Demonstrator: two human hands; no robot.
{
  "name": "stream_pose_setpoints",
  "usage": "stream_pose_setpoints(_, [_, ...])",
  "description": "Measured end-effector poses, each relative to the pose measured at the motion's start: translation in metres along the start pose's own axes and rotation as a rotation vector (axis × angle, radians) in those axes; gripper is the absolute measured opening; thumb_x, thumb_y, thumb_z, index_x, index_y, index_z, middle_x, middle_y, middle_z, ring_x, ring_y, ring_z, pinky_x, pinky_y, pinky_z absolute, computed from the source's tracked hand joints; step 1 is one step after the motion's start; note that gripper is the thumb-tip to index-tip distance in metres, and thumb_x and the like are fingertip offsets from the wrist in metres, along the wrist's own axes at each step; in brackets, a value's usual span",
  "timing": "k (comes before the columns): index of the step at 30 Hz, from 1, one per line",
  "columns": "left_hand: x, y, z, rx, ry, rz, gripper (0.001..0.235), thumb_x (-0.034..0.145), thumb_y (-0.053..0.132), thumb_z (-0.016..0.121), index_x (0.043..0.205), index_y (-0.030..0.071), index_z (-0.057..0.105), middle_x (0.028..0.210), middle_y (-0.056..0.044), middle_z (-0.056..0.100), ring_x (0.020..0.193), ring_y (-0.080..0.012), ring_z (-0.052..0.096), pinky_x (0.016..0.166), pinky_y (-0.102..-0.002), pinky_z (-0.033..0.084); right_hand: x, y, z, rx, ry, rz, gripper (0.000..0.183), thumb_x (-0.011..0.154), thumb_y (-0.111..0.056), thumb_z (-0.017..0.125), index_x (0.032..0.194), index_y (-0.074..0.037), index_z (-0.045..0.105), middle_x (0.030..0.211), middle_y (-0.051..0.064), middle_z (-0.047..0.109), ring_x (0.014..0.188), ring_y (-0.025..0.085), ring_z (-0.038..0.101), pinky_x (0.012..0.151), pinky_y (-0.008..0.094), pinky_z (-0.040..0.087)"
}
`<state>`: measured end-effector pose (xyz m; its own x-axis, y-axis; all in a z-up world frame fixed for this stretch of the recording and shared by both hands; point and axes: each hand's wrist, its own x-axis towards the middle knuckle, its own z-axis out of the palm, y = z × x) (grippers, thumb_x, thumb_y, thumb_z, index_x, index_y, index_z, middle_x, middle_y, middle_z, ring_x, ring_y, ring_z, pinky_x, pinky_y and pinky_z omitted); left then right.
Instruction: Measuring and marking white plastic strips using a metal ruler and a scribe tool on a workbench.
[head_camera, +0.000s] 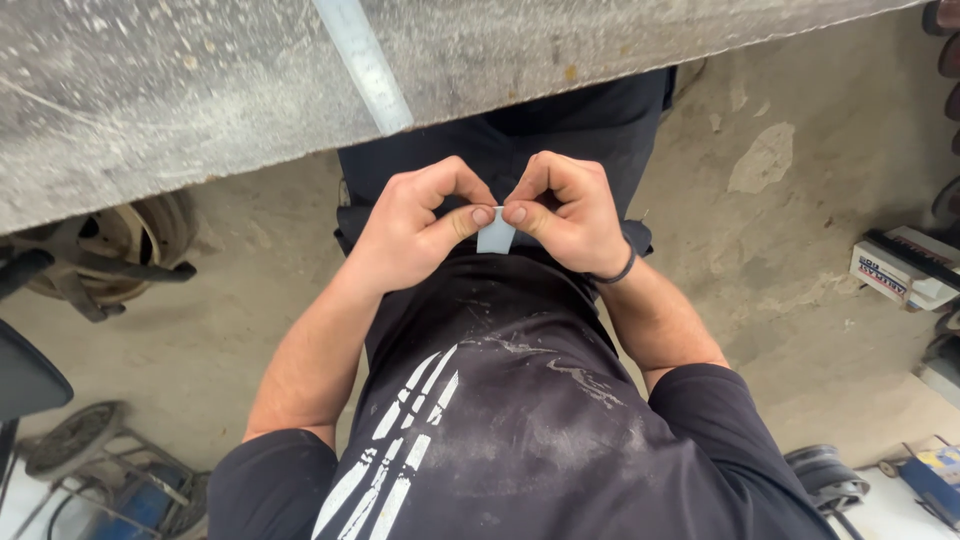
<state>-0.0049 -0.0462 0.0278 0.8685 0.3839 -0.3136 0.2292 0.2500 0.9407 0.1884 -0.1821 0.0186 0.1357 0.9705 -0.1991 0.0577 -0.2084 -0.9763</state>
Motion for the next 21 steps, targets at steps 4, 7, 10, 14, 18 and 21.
stream_pose_setpoints(4, [-0.003, -0.020, 0.008, -0.137, 0.134, 0.005, 0.014, 0.096, 0.012, 0.076, 0.100, 0.000, 0.070, 0.093, -0.005, 0.074, 0.087, -0.0080, 0.067, 0.078, -0.025, 0.055, 0.006, -0.002, 0.008, -0.003, 0.176, -0.034, 0.016, 0.093, -0.010, 0.082, 0.096, -0.002, 0.068, 0.091, 0.006, 0.069, 0.076, 0.011, 0.062, 0.067, 0.026, 0.049])
stream_pose_setpoints(7, [-0.005, -0.040, 0.017, -0.306, 0.183, 0.000, 0.014, 0.098, 0.011, 0.075, 0.105, 0.000, 0.072, 0.098, -0.006, 0.075, 0.090, -0.0074, 0.066, 0.080, -0.025, 0.055, 0.012, -0.005, 0.009, -0.062, 0.184, -0.197, 0.016, 0.092, -0.005, 0.082, 0.101, -0.001, 0.069, 0.100, 0.008, 0.069, 0.084, 0.014, 0.065, 0.073, 0.027, 0.052])
stream_pose_setpoints(10, [-0.007, -0.039, 0.026, -0.314, 0.233, 0.008, 0.017, 0.102, 0.014, 0.072, 0.110, -0.001, 0.073, 0.101, -0.006, 0.076, 0.091, -0.0071, 0.065, 0.081, -0.025, 0.054, 0.012, 0.002, 0.013, -0.063, 0.208, -0.252, 0.016, 0.091, -0.002, 0.082, 0.099, -0.003, 0.068, 0.099, 0.008, 0.069, 0.086, 0.015, 0.067, 0.074, 0.027, 0.054])
stream_pose_setpoints(14, [-0.009, -0.009, 0.032, 0.036, 0.324, 0.159, 0.022, 0.104, 0.020, 0.068, 0.115, 0.001, 0.072, 0.105, -0.009, 0.077, 0.093, -0.0140, 0.072, 0.083, -0.027, 0.057, 0.015, 0.004, 0.013, -0.050, 0.284, -0.243, 0.020, 0.088, -0.005, 0.085, 0.092, -0.003, 0.065, 0.092, 0.007, 0.069, 0.080, 0.014, 0.065, 0.069, 0.025, 0.053])
stream_pose_setpoints(18, [-0.005, 0.002, 0.030, 0.313, 0.374, 0.326, 0.026, 0.102, 0.024, 0.071, 0.116, 0.002, 0.071, 0.110, -0.013, 0.076, 0.095, -0.0226, 0.075, 0.082, -0.031, 0.059, 0.016, 0.004, 0.012, -0.126, 0.276, -0.240, 0.020, 0.089, -0.010, 0.085, 0.089, -0.003, 0.067, 0.088, 0.007, 0.068, 0.078, 0.014, 0.065, 0.067, 0.025, 0.051])
stream_pose_setpoints(21, [-0.002, 0.011, 0.033, 0.509, 0.398, 0.464, 0.035, 0.100, 0.029, 0.073, 0.120, 0.001, 0.069, 0.119, -0.016, 0.074, 0.099, -0.0286, 0.075, 0.084, -0.035, 0.059, 0.014, 0.013, 0.014, -0.074, 0.340, -0.181, 0.025, 0.092, -0.016, 0.085, 0.087, -0.003, 0.065, 0.083, 0.005, 0.064, 0.073, 0.013, 0.059, 0.066, 0.026, 0.048])
